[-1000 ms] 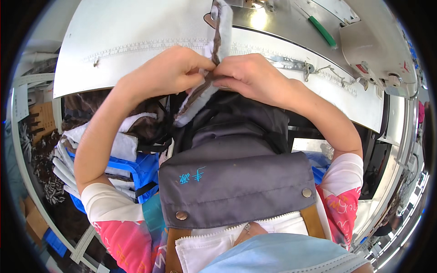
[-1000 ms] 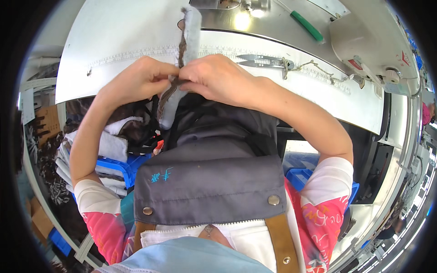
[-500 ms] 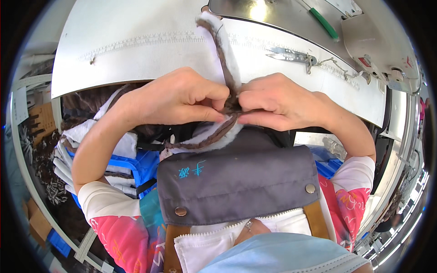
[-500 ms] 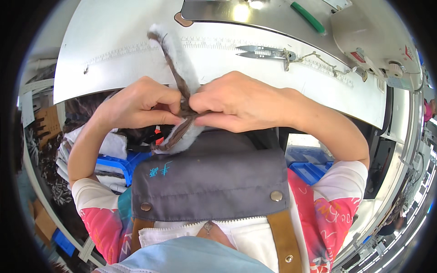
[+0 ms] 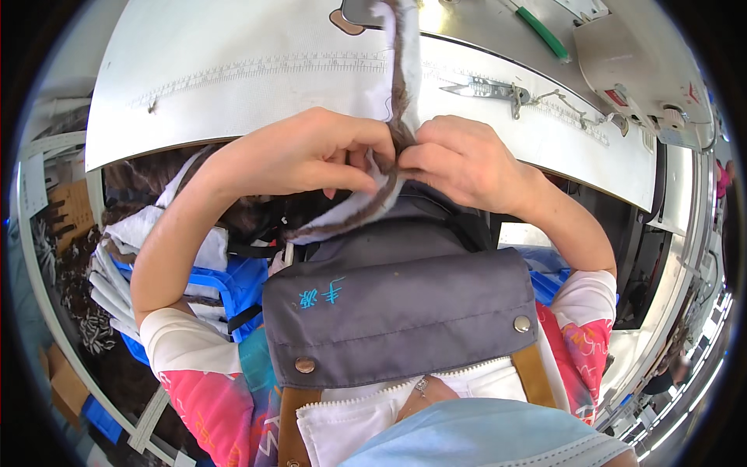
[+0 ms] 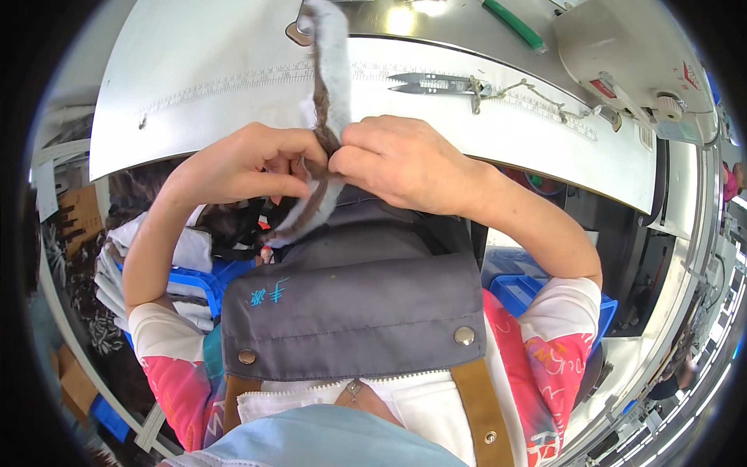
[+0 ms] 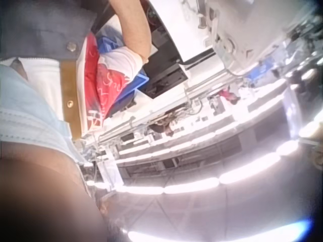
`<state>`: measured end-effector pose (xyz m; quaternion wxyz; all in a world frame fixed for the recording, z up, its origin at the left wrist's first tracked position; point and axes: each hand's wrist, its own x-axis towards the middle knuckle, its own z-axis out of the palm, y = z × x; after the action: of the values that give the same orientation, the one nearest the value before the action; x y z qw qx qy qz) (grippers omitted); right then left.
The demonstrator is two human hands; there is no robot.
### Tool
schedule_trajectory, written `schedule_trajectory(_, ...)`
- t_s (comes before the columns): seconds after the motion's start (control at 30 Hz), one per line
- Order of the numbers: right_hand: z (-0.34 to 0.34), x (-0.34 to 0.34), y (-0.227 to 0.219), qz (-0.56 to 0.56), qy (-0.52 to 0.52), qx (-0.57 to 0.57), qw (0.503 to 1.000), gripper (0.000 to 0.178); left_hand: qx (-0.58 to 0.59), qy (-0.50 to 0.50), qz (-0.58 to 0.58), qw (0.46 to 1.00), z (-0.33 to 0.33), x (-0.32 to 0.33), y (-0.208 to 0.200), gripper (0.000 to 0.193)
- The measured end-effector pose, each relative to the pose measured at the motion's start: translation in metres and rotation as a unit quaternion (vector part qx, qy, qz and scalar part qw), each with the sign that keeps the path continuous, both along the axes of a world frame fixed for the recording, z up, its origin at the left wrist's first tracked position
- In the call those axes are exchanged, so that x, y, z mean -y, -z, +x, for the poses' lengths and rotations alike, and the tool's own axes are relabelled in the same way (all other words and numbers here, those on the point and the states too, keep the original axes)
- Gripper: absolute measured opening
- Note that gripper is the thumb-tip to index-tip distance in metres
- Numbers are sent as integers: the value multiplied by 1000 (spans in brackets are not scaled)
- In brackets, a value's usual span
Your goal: Sewing a fur trim onto a fabric backing using an industrial sewing machine and precision tools.
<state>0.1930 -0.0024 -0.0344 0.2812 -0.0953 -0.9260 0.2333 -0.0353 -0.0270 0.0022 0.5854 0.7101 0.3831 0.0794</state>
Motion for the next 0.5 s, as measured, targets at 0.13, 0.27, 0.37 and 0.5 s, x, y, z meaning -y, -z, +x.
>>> schedule_trajectory(0.13, -2, -1, -8, 25, -24, 41, 999, 13, 27, 34, 82, 996, 6, 0, 3, 19)
schedule_trajectory(0.27, 7, 1, -12, 20, -25, 61, 998, 14, 15, 32, 219, 975, 7, 10, 2, 17)
schedule_trajectory(0.37, 9, 1, 0, 52, 7, 30, 998, 15, 20, 1, 349, 937, 7, 10, 11, 14)
schedule_trajectory(0.5, -5, -1, 12, 85, 127, -51, 987, 18, -36, -45, 419, 906, 9, 3, 5, 18)
